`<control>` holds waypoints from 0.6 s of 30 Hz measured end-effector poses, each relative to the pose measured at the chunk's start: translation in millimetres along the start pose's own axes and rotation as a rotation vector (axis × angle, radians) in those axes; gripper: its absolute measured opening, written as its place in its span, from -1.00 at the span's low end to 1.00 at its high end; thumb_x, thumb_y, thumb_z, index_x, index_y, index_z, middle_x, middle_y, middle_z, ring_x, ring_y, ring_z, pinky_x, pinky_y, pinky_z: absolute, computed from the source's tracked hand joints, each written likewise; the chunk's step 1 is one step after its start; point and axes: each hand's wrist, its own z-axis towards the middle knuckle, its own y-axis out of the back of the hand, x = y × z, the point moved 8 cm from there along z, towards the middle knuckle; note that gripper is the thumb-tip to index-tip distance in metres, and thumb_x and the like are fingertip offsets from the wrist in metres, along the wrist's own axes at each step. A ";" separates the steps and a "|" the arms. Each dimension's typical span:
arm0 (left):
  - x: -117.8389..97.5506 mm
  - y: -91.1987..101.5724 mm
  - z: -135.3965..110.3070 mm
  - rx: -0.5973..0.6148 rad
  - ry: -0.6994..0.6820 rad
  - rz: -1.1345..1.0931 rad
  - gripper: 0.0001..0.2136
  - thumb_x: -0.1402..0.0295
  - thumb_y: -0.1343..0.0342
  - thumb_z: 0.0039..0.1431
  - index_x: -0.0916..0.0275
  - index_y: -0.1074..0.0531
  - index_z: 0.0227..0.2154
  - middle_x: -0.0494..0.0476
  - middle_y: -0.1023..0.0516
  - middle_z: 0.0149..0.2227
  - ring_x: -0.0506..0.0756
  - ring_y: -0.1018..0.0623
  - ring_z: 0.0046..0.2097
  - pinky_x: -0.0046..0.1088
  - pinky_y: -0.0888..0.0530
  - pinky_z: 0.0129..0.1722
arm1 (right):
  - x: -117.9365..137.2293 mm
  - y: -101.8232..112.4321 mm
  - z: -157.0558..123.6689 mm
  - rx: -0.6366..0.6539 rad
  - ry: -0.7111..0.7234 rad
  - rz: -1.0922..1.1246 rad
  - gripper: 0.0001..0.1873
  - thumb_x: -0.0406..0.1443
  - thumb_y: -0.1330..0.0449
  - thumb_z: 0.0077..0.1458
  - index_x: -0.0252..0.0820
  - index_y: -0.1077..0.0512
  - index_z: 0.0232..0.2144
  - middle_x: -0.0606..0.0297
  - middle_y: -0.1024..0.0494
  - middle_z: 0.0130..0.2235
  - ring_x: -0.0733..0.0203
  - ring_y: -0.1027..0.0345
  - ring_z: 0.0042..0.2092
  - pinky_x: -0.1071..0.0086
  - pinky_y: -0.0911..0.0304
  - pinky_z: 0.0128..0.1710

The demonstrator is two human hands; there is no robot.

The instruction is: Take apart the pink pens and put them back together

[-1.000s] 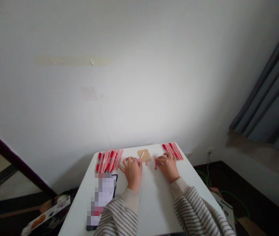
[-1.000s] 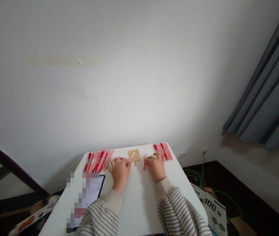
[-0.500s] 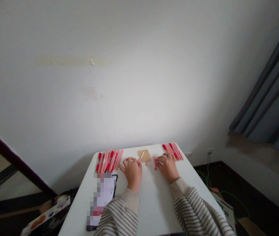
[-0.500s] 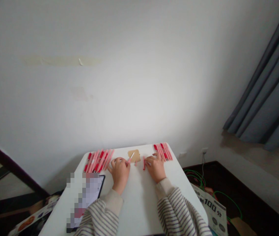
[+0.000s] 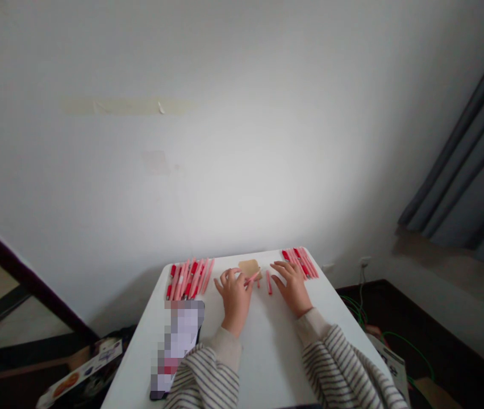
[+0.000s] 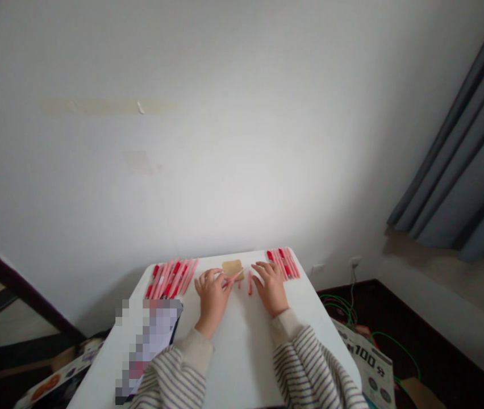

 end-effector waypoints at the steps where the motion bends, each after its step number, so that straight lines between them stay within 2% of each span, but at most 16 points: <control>1: -1.8 -1.1 -0.3 0.012 -0.013 -0.021 -0.89 0.25 -0.14 0.09 0.08 -0.54 -0.37 0.12 -0.44 -0.04 0.22 -0.28 0.09 0.12 -0.07 0.16 | 1.5 0.5 0.5 -0.005 0.019 0.002 -0.66 -0.23 -0.10 0.19 -0.04 -0.42 0.02 0.19 -0.46 0.02 0.06 -0.21 0.04 0.13 -0.15 0.02; 5: -6.7 -3.5 -1.1 0.043 -0.054 -0.081 -0.87 0.20 -0.14 0.09 0.03 -0.56 -0.37 0.11 -0.42 -0.03 0.20 -0.27 0.10 0.12 -0.04 0.19 | 6.5 -0.5 0.7 0.034 0.044 -0.004 -0.66 -0.24 -0.12 0.19 0.00 -0.42 0.02 0.23 -0.47 0.02 0.06 -0.20 0.02 0.14 -0.15 0.02; 12: -10.0 -4.7 -1.1 0.067 -0.073 -0.092 -0.88 0.18 -0.16 0.07 0.00 -0.57 -0.38 0.09 -0.42 -0.03 0.19 -0.27 0.09 0.11 -0.02 0.21 | 10.9 0.6 0.5 0.087 -0.002 -0.023 -0.82 -0.22 -0.14 0.19 0.04 -0.55 -0.25 0.29 -0.55 -0.27 0.11 -0.21 -0.09 0.19 -0.07 -0.02; 18: -6.8 -1.7 -0.6 0.029 -0.061 -0.084 -0.90 0.20 -0.15 0.08 -0.05 -0.56 -0.36 0.05 -0.44 -0.04 0.19 -0.29 0.08 0.13 -0.07 0.18 | 7.8 3.6 0.0 0.045 -0.052 -0.086 -0.88 -0.24 -0.20 0.14 0.03 -0.57 -0.32 0.28 -0.50 -0.22 0.10 -0.22 -0.07 0.22 -0.04 -0.04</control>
